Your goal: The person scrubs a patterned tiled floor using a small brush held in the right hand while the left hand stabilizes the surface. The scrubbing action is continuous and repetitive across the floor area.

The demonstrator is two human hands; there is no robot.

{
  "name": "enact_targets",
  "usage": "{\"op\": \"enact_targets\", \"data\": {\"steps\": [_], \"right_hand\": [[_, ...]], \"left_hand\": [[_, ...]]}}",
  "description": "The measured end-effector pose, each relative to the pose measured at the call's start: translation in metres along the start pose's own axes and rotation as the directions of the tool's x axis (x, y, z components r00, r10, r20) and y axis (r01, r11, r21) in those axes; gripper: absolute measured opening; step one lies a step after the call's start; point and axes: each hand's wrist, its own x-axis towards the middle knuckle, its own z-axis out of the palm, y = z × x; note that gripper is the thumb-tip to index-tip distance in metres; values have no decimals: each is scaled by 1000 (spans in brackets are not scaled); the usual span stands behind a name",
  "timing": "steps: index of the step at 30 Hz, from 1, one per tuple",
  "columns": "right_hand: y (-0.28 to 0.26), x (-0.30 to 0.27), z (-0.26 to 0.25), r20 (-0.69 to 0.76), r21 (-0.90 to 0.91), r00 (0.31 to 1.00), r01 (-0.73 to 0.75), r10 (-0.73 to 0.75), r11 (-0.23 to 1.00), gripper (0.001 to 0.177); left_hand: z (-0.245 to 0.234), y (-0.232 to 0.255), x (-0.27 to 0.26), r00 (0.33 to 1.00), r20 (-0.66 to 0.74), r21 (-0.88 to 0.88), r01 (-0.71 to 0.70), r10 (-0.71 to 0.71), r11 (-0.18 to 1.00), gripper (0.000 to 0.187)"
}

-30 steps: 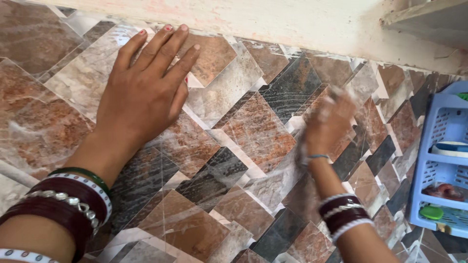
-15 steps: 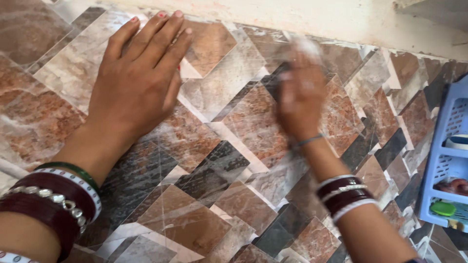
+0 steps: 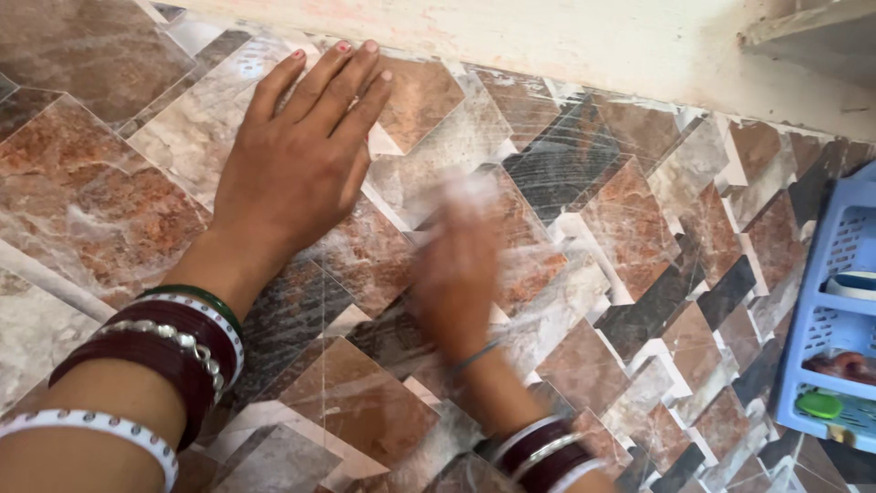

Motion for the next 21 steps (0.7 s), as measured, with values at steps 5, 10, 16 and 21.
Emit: {"op": "enact_targets", "data": {"steps": [5,10,16,21], "right_hand": [[-52,-57,-32,272,453,764,435,-585,778,51],[39,-70,-57,462,92,872,134,-161,987,63],[109,-87,-72,25,-132,943,-327,333,936,53],[33,-96,-39,-25,-137,873,-486,487,863,42]], "left_hand": [[-12,-10,-18,986,120,-6,-117,117,993,59],[-61,-60,-74,974,189,236,-167,123,957,65],[-73,-75,-115,989,133,230,29,-61,973,54],[-74,-73,-115,989,135,210,35,-65,977,53]]}}
